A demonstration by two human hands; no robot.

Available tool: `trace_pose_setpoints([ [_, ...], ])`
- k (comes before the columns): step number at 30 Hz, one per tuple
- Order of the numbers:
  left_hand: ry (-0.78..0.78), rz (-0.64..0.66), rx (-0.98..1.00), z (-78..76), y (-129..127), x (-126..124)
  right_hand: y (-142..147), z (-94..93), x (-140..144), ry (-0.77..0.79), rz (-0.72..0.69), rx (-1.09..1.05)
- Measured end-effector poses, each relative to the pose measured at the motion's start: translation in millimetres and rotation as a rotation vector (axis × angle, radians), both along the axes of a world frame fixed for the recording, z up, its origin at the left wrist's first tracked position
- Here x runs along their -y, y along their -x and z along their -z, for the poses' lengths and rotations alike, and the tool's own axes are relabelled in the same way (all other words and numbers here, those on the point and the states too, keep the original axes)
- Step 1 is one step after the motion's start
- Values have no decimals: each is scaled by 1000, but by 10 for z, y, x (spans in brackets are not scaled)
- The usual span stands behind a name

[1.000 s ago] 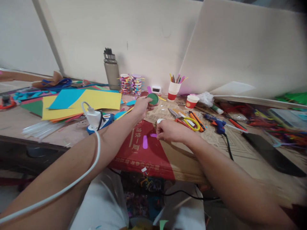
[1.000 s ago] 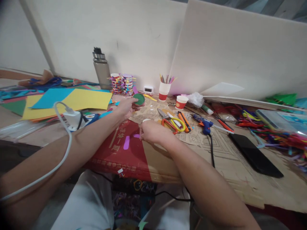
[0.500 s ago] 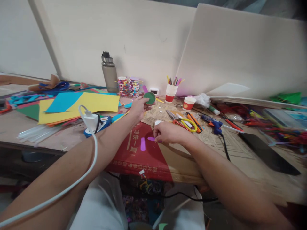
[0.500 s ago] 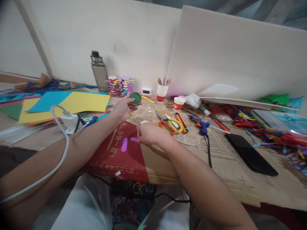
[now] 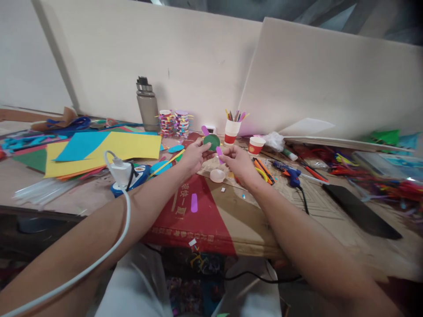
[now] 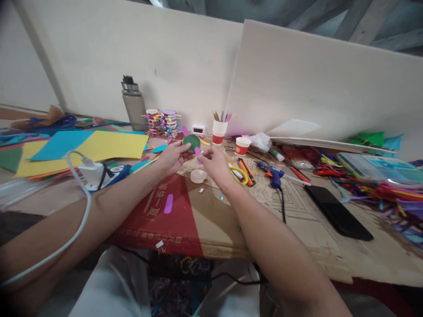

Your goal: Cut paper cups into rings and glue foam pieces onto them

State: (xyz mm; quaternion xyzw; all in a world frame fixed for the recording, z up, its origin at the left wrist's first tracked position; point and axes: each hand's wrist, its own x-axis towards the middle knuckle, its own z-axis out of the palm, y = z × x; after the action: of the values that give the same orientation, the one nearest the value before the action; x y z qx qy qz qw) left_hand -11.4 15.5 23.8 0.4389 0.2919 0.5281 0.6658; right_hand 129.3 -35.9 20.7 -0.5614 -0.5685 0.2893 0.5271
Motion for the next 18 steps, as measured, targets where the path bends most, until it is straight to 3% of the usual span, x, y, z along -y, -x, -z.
trace_pose_setpoints([
  [10, -43, 98, -9, 10, -40, 60, -8, 1, -14, 42, 0, -41],
  [18, -101, 45, -80, 32, -46, 64, -41, 22, -35, 70, 1, 20],
])
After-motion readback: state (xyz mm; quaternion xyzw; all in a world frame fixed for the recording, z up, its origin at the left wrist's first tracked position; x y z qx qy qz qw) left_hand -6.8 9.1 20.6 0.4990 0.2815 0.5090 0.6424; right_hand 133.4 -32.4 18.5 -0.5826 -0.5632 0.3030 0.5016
